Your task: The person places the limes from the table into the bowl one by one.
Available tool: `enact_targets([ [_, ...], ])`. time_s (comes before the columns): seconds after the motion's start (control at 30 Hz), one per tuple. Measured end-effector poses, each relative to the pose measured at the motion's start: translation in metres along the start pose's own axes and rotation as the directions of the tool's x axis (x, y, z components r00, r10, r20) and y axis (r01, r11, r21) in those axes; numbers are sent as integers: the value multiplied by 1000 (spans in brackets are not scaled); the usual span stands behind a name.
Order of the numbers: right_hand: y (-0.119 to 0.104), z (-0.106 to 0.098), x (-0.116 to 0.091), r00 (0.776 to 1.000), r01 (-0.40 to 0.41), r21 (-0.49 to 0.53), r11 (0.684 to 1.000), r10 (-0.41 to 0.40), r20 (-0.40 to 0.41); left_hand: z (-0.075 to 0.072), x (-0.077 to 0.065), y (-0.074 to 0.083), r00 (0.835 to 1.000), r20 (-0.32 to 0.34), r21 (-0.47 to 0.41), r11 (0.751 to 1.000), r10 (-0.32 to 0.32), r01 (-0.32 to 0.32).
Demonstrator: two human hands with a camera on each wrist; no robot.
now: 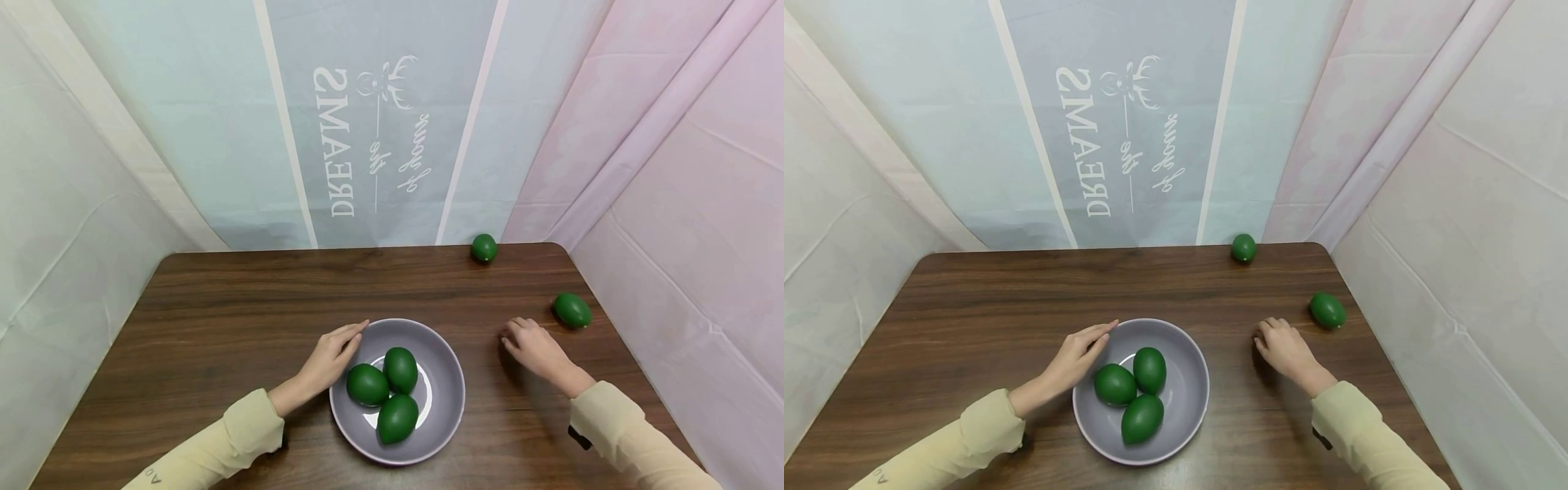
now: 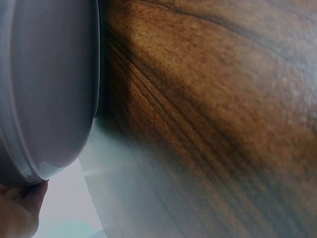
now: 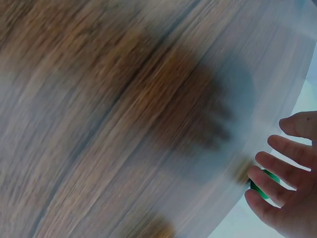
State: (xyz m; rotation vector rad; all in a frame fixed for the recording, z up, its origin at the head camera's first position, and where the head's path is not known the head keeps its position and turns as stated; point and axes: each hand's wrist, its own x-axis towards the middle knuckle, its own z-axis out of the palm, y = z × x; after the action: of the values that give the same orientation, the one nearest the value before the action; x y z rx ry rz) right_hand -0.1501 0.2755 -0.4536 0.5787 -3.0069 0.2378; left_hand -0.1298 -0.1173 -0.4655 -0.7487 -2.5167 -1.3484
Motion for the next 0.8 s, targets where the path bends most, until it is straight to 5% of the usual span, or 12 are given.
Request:
enact_targets([
  [0.8, 24, -13, 2, 993, -103, -24, 994, 104, 55, -1, 0, 2, 999, 27, -14, 999, -43, 44],
])
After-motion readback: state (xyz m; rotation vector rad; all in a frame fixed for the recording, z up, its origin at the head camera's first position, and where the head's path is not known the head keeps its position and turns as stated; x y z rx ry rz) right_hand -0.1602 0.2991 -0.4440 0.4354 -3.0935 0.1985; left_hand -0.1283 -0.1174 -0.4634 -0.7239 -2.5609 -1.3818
